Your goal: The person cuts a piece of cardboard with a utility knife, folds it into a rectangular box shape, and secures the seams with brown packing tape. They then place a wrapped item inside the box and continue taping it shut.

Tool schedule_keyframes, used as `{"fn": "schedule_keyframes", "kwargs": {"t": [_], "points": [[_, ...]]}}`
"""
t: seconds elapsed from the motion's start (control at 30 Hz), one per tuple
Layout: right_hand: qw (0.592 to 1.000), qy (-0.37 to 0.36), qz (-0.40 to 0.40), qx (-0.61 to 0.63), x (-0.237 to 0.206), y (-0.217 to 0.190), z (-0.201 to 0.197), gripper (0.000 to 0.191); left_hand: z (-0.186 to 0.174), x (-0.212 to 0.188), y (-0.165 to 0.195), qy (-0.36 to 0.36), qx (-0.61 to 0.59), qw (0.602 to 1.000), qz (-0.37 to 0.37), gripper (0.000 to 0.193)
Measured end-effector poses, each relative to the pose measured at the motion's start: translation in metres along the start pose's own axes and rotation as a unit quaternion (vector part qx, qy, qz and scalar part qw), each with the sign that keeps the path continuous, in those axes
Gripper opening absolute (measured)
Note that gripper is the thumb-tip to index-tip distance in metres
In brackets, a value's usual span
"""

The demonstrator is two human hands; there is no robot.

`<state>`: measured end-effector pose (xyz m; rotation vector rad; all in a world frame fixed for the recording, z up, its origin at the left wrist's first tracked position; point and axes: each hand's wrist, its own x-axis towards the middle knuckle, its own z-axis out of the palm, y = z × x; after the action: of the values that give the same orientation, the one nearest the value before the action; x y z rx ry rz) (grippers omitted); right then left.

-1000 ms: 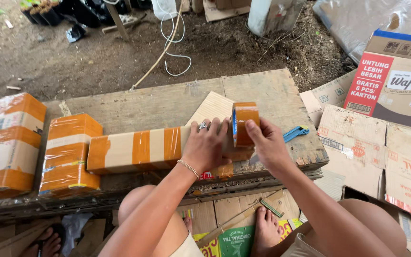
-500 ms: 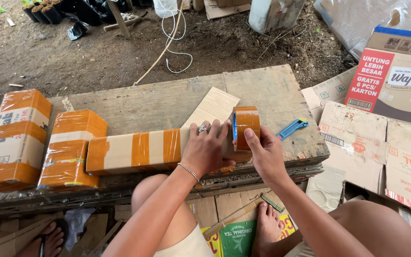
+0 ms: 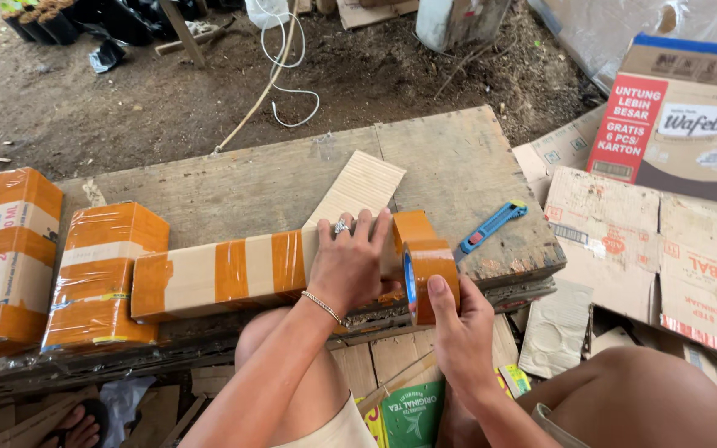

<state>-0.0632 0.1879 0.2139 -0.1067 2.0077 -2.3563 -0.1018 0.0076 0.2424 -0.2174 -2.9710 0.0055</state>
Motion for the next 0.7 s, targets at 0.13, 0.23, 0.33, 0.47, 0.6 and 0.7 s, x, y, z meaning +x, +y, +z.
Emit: {"fn": "schedule_keyframes", "kwargs": {"t": [0.13,0.23,0.33,0.47,0.6,0.7], "points": [[0.996,0.042,0.073,0.001,-0.022,0.015,-0.007,0.035,-0.004,0.002,-0.002,-0.021,0.001,1.000,-0.007,0.120],[0.995,0.044,0.084,0.009,-0.035,0.030,-0.012,0.036,-0.004,0.001,-0.003,0.006,0.016,1.000,-0.008,0.119],[0.991,0.065,0.110,0.030,-0.044,0.045,-0.014,0.034,-0.002,-0.001,-0.001,-0.015,0.018,1.000,-0.013,0.119],[0.992,0.061,0.114,-0.001,-0.043,0.058,-0.017,0.035,-0.003,0.000,0.001,-0.047,0.025,0.998,-0.016,0.119],[0.991,0.062,0.118,-0.029,-0.046,0.066,-0.024,0.036,-0.005,0.002,0.002,-0.015,0.032,0.999,-0.011,0.119],[0.988,0.069,0.134,-0.040,-0.047,0.077,-0.029,0.036,-0.004,0.002,0.002,-0.026,0.020,0.999,-0.014,0.120]]}}
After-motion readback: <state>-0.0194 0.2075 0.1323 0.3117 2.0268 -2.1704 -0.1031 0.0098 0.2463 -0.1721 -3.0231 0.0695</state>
